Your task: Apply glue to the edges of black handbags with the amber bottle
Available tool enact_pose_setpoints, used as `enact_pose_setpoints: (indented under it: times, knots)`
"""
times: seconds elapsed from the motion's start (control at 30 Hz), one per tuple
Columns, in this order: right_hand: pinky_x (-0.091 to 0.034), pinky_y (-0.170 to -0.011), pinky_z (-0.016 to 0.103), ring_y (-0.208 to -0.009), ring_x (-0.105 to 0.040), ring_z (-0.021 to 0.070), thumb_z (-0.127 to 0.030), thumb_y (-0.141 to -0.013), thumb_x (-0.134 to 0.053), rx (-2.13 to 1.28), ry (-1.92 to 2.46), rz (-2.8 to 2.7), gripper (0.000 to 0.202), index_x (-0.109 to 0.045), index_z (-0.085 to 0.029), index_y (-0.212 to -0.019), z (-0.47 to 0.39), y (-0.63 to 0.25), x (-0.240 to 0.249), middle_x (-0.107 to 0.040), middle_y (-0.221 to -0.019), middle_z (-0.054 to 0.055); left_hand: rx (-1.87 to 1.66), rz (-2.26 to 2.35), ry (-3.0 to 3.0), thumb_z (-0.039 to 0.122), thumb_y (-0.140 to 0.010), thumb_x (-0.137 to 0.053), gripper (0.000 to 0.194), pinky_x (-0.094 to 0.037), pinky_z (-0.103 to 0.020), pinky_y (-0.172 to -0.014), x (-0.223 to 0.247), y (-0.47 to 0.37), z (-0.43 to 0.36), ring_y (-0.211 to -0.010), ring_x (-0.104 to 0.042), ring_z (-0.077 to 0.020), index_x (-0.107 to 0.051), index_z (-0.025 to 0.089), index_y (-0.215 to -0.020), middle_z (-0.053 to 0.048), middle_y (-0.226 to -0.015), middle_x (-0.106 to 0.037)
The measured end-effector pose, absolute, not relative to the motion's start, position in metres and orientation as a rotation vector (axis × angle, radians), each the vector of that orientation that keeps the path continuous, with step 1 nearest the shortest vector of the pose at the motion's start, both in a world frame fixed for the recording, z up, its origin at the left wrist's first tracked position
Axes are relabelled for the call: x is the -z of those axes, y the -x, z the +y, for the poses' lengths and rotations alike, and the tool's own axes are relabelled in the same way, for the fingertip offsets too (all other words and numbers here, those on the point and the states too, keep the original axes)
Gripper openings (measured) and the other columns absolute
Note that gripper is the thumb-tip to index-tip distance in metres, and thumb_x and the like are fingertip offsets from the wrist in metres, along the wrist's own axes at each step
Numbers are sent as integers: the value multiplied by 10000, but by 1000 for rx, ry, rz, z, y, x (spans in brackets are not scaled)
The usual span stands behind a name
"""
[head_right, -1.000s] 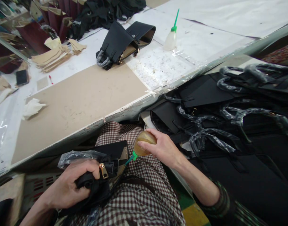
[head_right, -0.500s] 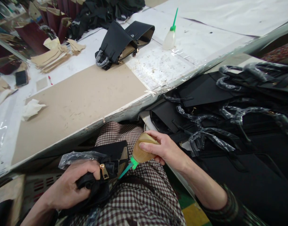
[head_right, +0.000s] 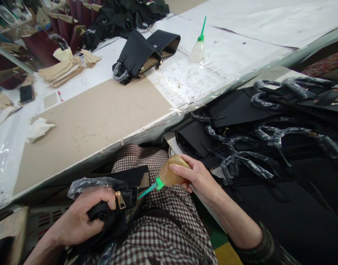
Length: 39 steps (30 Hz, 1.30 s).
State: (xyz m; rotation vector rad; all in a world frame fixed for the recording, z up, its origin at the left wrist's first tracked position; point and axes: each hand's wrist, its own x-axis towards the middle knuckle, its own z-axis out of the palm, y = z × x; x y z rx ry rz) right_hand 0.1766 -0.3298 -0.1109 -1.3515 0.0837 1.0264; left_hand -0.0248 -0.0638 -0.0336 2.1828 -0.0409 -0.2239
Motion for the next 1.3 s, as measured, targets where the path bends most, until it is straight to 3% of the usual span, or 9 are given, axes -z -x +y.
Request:
enact_pose_setpoints:
  times: [0.1, 0.23, 0.37, 0.57, 0.7, 0.93, 1.1, 1.3]
  knots:
    - [-297, -340, 139, -452, -434, 54, -380, -763, -879, -896, 1218, 205, 336, -740, -180, -996, -332, -183, 126, -614, -687, -13, 206, -28, -2179, -16, -617, -469, 450, -451, -198, -777, 31, 25, -62, -827, -628, -98, -567, 255, -963, 79, -905, -684]
    - [-445, -450, 175, -598, -530, 100, -360, -826, -791, -817, 1044, 234, 215, -747, -223, -986, -330, -189, 141, -683, -838, 16, 166, -24, -2183, -9, -627, -462, 437, -471, -192, -780, 30, 26, -63, -818, -645, -97, -570, 256, -958, 78, -901, -698]
    - [-555, -617, 257, -785, -623, 159, -214, -734, -763, -795, 896, 178, 381, -744, -226, -1114, -314, -201, 147, -728, -1070, 56, 120, -6, -2188, 16, -644, -463, 395, -484, -198, -743, 33, 32, -63, -781, -645, -106, -568, 252, -942, 65, -868, -697]
    - [-594, -793, 285, -1033, -683, 204, -193, -636, -762, -686, 802, 121, 431, -733, -244, -1063, -268, -230, 156, -741, -1115, 18, 42, 45, -2180, 69, -699, -487, 331, -508, -200, -725, 36, 46, -58, -757, -655, -115, -577, 256, -957, 49, -857, -689]
    - [-582, -909, 305, -1105, -662, 181, -289, -665, -801, -553, 836, 66, 417, -683, -298, -1064, -238, -257, 155, -731, -1123, -39, -25, 87, -2183, 52, -692, -507, 316, -505, -180, -691, 35, 50, -59, -717, -636, -108, -577, 256, -924, 53, -814, -662]
    - [-591, -722, 347, -951, -677, 216, -400, -678, -873, -370, 1158, -119, 500, -581, -266, -1061, -208, -295, 135, -696, -1070, 4, -30, 130, -2213, 63, -702, -519, 287, -498, -198, -691, 39, 52, -56, -731, -638, -120, -585, 247, -912, 36, -834, -662]
    - [-552, -935, 461, -1064, -640, 268, -416, -655, -829, -245, 1431, -350, 612, -518, -247, -1155, -188, -313, 130, -660, -1147, 47, -71, 142, -2272, 56, -706, -559, 302, -522, -206, -723, 33, 52, -50, -782, -665, -143, -599, 248, -935, 21, -871, -682]
    - [-426, -1055, 578, -1116, -586, 350, -328, -598, -831, -110, 1807, -590, 619, -520, -208, -1120, -159, -335, 136, -643, -1152, 104, -149, 219, -2256, 60, -692, -626, 256, -528, -214, -651, 22, 56, -44, -685, -644, -151, -621, 239, -874, 17, -771, -660]
